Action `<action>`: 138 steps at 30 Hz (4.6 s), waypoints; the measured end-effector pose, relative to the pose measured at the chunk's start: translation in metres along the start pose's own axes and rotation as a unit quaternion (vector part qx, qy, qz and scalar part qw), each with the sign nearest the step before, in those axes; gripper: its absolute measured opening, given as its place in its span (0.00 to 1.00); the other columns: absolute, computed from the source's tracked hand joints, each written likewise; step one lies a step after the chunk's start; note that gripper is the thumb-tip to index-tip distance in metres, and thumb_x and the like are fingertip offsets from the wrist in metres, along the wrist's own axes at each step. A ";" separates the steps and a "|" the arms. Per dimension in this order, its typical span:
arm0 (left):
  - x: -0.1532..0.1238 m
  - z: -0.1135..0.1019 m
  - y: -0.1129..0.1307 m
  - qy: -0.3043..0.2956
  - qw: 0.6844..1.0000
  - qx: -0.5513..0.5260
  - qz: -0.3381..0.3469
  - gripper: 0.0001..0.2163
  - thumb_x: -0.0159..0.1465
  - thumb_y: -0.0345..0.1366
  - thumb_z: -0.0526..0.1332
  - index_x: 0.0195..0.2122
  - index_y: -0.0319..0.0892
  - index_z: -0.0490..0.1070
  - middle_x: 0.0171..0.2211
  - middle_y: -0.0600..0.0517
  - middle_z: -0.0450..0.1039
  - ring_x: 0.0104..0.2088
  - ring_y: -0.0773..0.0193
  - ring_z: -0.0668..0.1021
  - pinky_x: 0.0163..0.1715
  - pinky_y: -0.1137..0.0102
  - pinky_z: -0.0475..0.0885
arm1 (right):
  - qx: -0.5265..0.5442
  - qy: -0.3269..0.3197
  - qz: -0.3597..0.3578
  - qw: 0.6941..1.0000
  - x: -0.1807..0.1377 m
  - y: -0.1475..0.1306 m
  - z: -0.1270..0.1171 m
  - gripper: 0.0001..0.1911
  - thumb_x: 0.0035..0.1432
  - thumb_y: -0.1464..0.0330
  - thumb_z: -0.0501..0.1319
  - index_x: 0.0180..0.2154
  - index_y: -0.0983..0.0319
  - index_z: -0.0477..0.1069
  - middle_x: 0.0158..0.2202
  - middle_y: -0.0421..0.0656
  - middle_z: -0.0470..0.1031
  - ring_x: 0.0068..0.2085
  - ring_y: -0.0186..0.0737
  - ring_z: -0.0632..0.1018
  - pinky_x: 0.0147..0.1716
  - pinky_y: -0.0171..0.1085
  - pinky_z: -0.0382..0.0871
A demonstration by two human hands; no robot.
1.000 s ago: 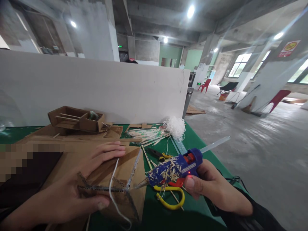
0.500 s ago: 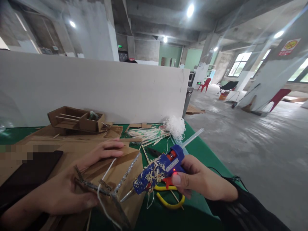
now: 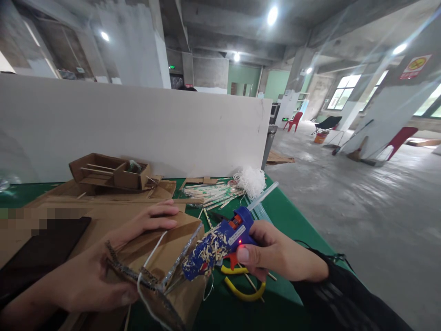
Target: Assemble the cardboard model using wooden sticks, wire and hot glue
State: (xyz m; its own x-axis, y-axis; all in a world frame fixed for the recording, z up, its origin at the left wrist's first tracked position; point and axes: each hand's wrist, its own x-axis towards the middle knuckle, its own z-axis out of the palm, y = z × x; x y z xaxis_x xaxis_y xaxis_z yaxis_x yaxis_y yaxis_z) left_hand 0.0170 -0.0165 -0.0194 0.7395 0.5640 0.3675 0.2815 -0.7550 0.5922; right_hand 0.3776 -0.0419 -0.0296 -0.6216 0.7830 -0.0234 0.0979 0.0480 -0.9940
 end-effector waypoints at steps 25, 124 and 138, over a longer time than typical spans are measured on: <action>0.000 0.002 0.004 -0.013 1.000 -0.004 0.004 0.39 0.63 0.47 0.74 0.72 0.64 0.57 0.74 0.51 0.58 0.75 0.37 0.55 0.72 0.39 0.57 | 0.020 0.019 0.007 1.000 0.001 -0.005 0.007 0.27 0.61 0.46 0.69 0.30 0.63 0.71 0.17 0.34 0.66 0.18 0.26 0.62 0.19 0.31 0.50; 0.000 0.004 0.002 0.001 1.000 -0.013 0.017 0.38 0.63 0.50 0.73 0.72 0.61 0.58 0.73 0.49 0.59 0.75 0.36 0.56 0.73 0.39 0.56 | 0.043 0.018 -0.033 0.998 0.001 -0.017 0.016 0.21 0.63 0.52 0.70 0.33 0.64 0.74 0.21 0.33 0.68 0.19 0.25 0.62 0.18 0.29 0.50; 0.000 0.004 0.004 -0.007 1.000 -0.015 0.010 0.39 0.62 0.46 0.74 0.71 0.63 0.58 0.73 0.51 0.58 0.75 0.37 0.56 0.73 0.38 0.56 | 0.040 0.004 -0.032 0.999 0.002 -0.009 0.010 0.24 0.63 0.50 0.69 0.31 0.64 0.73 0.19 0.34 0.67 0.18 0.26 0.63 0.17 0.29 0.51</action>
State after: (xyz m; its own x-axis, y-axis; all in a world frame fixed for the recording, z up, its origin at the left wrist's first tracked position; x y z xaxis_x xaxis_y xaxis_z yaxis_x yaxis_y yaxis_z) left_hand 0.0204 -0.0210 -0.0197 0.7528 0.5444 0.3700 0.2487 -0.7557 0.6059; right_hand 0.3681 -0.0470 -0.0216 -0.6185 0.7847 0.0419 -0.0057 0.0489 -0.9988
